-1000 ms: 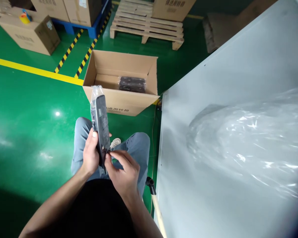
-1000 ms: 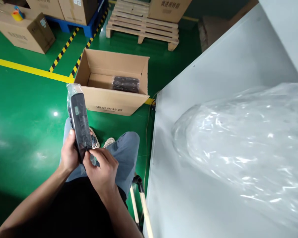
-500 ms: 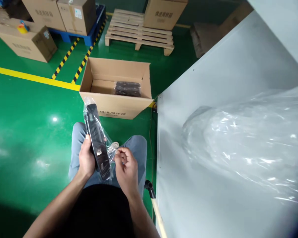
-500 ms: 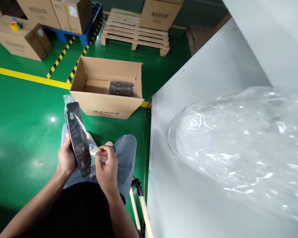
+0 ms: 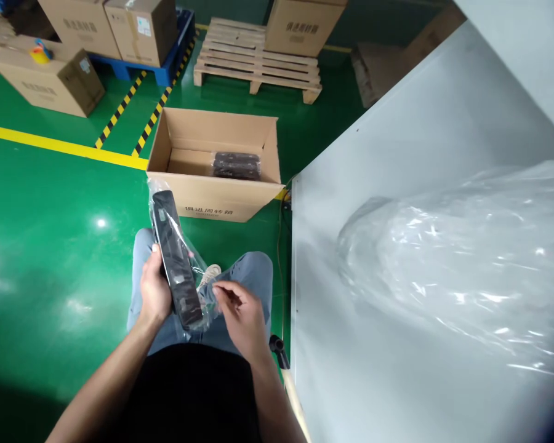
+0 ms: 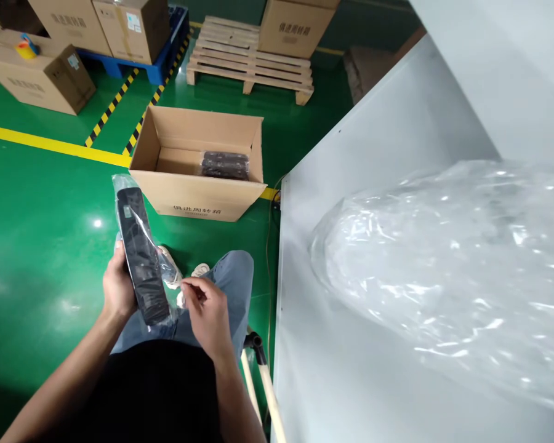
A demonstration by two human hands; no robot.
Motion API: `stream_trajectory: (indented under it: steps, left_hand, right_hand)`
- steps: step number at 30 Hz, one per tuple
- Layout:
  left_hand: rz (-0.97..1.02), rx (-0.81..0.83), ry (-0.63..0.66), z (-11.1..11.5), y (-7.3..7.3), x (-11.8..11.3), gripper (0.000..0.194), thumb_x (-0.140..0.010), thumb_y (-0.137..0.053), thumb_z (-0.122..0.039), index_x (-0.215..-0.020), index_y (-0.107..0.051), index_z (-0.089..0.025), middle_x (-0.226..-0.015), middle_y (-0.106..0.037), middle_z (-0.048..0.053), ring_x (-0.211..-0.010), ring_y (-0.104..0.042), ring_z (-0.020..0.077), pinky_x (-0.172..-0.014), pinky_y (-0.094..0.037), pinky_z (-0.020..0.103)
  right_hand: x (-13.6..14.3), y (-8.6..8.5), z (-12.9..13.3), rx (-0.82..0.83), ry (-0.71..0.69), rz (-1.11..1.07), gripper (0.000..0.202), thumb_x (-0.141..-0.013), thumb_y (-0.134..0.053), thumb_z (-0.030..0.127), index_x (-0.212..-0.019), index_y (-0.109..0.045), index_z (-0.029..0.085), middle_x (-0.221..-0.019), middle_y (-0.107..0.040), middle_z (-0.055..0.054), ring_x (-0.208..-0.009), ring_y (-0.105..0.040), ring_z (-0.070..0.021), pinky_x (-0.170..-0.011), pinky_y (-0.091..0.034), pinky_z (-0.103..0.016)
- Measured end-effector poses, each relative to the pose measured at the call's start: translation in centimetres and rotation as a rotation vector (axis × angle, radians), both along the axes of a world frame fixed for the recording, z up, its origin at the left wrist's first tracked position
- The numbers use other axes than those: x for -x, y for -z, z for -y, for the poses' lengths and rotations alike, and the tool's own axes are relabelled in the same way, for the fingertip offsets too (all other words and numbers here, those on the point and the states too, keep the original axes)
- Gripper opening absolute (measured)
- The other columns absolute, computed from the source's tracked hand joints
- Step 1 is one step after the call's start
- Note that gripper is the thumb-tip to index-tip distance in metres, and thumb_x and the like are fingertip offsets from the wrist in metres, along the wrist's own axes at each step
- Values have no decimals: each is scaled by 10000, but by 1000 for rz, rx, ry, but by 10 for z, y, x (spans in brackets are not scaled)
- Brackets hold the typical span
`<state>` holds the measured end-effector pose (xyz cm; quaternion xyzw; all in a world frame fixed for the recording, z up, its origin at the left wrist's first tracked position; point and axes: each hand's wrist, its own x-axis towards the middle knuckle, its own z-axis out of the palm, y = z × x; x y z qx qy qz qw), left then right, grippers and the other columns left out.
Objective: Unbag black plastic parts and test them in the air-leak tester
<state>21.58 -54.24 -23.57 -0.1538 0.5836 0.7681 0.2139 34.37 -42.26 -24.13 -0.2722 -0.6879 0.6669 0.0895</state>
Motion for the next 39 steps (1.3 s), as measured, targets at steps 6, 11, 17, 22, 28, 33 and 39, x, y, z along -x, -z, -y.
stream_trajectory:
  steps: [6,11,17,22,28,33,39]
  left_hand:
    - [76,-5,100,0,-7,-5,622,-895,-608,-752,-976,-770,-157,-803,-754,44,-706,-685,186,-702,-553,297]
    - [-74,151,165,-6,-9,-29,563,-875,-658,-737,-975,-786,-198,-974,-787,48,-912,-699,225,-857,-555,318]
    - [4,120,274,-7,-3,-53,585,-806,-732,-745,-1067,-806,-227,-1130,-798,51,-1170,-674,276,-1051,-506,363]
    - [75,271,240,2,-2,-49,649,-673,-787,-806,-908,-820,-202,-994,-811,70,-1077,-693,308,-990,-537,396]
    - [134,204,358,5,-5,-47,638,-781,-713,-788,-848,-814,-161,-915,-805,103,-1046,-700,331,-956,-547,415]
    - [128,254,247,9,7,-51,502,-719,-843,-668,-978,-816,-239,-1183,-799,66,-1312,-618,344,-1112,-475,423]
    - [188,213,331,12,9,-61,451,-767,-855,-589,-1081,-804,-270,-1286,-769,44,-1399,-565,305,-1216,-369,401]
  right_hand:
    - [-6,6,-28,38,-139,-39,287,-952,-692,437,-1129,-744,218,-816,-704,-10,-699,-696,-152,-638,-594,-264]
    - [14,-3,-16,-343,109,-149,439,-927,-734,396,-1330,-650,244,-1069,-729,-72,-952,-723,-201,-900,-624,-367]
    - [43,-11,-4,-453,232,-133,199,-1010,-615,394,-1021,-694,212,-815,-713,-24,-717,-676,-161,-714,-571,-287]
    - [37,-6,-7,-346,341,-92,253,-1037,-547,421,-924,-631,211,-706,-636,13,-605,-594,-134,-593,-494,-253]
    - [24,0,-11,-120,376,-85,303,-1045,-522,487,-920,-594,221,-622,-479,65,-500,-446,-108,-465,-390,-234]
    - [26,-9,-25,-322,401,-117,269,-979,-640,466,-1071,-655,214,-833,-687,-23,-700,-641,-150,-631,-549,-271]
    - [42,-22,-32,-427,380,-143,227,-961,-673,422,-885,-709,210,-777,-720,-25,-673,-654,-150,-670,-570,-280]
